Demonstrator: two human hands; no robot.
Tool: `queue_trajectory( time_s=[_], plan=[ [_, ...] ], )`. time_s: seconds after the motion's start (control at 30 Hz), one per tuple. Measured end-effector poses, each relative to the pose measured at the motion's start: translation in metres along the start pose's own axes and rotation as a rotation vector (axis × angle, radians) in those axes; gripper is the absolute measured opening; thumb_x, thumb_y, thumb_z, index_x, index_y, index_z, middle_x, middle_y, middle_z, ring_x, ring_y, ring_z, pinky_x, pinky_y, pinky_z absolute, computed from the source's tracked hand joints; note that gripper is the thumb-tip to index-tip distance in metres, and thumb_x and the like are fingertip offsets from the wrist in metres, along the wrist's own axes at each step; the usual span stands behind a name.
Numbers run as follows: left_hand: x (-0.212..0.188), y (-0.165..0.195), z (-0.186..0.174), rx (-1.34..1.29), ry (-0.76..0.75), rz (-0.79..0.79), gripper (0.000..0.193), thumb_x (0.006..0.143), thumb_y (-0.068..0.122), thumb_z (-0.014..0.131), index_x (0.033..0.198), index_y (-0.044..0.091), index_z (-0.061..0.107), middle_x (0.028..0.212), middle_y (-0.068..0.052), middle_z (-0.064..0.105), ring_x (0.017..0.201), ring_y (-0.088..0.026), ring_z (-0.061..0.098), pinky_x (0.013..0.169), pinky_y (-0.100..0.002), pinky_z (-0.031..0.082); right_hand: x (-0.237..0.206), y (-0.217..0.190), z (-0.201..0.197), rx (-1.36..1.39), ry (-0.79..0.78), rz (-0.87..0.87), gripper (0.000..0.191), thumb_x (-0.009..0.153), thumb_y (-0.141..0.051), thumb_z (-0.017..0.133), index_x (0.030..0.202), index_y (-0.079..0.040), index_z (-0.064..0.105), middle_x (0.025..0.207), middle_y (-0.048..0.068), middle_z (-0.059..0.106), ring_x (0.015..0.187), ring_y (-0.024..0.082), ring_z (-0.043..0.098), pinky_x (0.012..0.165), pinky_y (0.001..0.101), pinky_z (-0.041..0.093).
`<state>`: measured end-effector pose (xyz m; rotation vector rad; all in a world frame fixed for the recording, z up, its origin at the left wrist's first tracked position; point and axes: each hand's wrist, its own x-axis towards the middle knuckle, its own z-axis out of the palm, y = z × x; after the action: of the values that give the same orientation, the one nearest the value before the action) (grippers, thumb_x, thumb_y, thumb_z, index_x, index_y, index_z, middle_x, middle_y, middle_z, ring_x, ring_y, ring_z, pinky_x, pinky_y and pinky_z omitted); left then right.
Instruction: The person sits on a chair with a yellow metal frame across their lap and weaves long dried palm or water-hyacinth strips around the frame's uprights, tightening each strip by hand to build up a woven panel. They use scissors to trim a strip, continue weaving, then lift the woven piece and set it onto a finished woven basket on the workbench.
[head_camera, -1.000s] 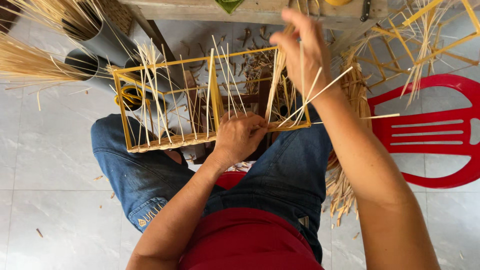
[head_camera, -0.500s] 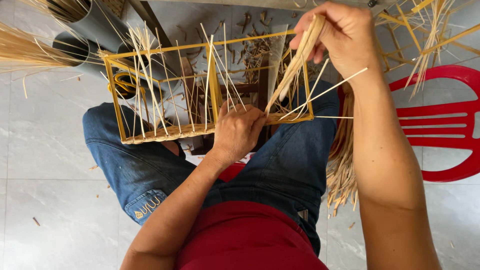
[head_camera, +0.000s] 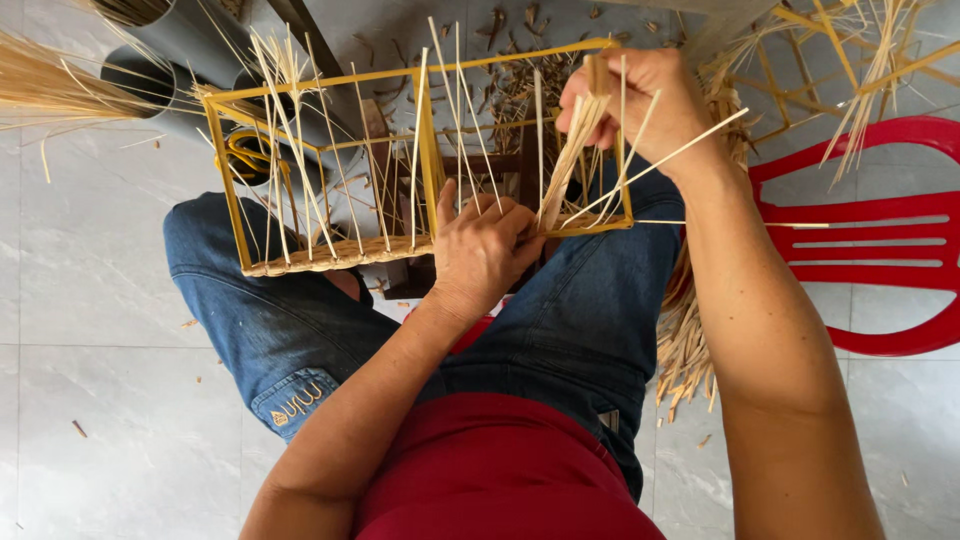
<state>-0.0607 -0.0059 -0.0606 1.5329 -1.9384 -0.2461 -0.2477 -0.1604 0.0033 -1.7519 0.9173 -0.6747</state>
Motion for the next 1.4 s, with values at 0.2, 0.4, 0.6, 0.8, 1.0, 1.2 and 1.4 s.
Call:
queue_trajectory(
  time_s=[0.2,0.4,0.6,0.8,1.0,1.2,1.4],
  plan=[
    [-0.002,-0.003,0.008,0.039,0.000,-0.007,0.023,0.080,0.033,0.083,0.081,0.017,0.067,0.077,0.002,0.064,0.090,-0.020,0.068,0.113,-0.066,0.033,0.004,0.002,0.009,-0.059,0.049,0.051,0.020,0.111,-0.012,0.056,0.100,-0.003,0.070,0.088,0.011,0.076,0.071,0.013,0.073,0.054,0.0221,0.054],
    [-0.003,-0.005,0.010,0.073,-0.012,-0.006,0.024,0.080,0.032,0.082,0.086,0.017,0.065,0.077,0.002,0.065,0.090,-0.020,0.068,0.113,-0.066,0.032,0.001,0.000,0.010,-0.105,0.027,-0.059,0.025,0.115,-0.013,0.054,0.098,-0.003,0.070,0.088,0.009,0.076,0.072,0.012,0.073,0.054,0.0223,0.055],
    [-0.003,-0.004,0.010,0.059,-0.027,-0.009,0.024,0.081,0.029,0.083,0.086,0.016,0.063,0.075,0.001,0.065,0.088,-0.020,0.068,0.112,-0.067,0.033,-0.002,0.001,0.010,-0.077,0.003,-0.077,0.025,0.115,-0.014,0.053,0.098,-0.004,0.069,0.088,0.009,0.075,0.071,0.011,0.072,0.056,0.0216,0.055],
    [-0.002,-0.005,0.011,0.065,-0.054,-0.016,0.023,0.083,0.027,0.082,0.084,0.015,0.063,0.071,0.002,0.065,0.084,-0.019,0.069,0.112,-0.067,0.034,-0.003,0.007,0.008,-0.147,0.077,-0.038,0.026,0.115,-0.015,0.052,0.100,-0.004,0.070,0.089,0.010,0.077,0.067,0.012,0.068,0.056,0.0222,0.053],
    [-0.002,-0.006,0.012,0.062,-0.055,-0.020,0.022,0.084,0.027,0.081,0.085,0.016,0.063,0.072,0.002,0.066,0.084,-0.019,0.069,0.113,-0.065,0.034,-0.004,0.004,0.005,-0.016,-0.013,-0.034,0.027,0.116,-0.019,0.052,0.099,-0.005,0.068,0.090,0.009,0.076,0.067,0.011,0.068,0.055,0.0235,0.054],
    [-0.001,-0.005,0.009,0.052,-0.042,-0.018,0.023,0.085,0.028,0.082,0.085,0.015,0.062,0.072,0.001,0.066,0.085,-0.021,0.069,0.111,-0.065,0.035,-0.005,0.000,0.007,-0.083,0.026,-0.049,0.026,0.115,-0.019,0.054,0.100,-0.004,0.070,0.088,0.010,0.075,0.070,0.012,0.071,0.056,0.0227,0.055],
    [-0.003,-0.005,0.008,0.051,-0.047,-0.017,0.023,0.081,0.026,0.082,0.086,0.016,0.062,0.074,0.001,0.066,0.087,-0.021,0.069,0.111,-0.064,0.035,-0.003,0.008,0.011,-0.043,0.048,-0.008,0.026,0.114,-0.017,0.053,0.098,-0.005,0.069,0.085,0.009,0.075,0.067,0.011,0.071,0.053,0.0221,0.055]
  ],
)
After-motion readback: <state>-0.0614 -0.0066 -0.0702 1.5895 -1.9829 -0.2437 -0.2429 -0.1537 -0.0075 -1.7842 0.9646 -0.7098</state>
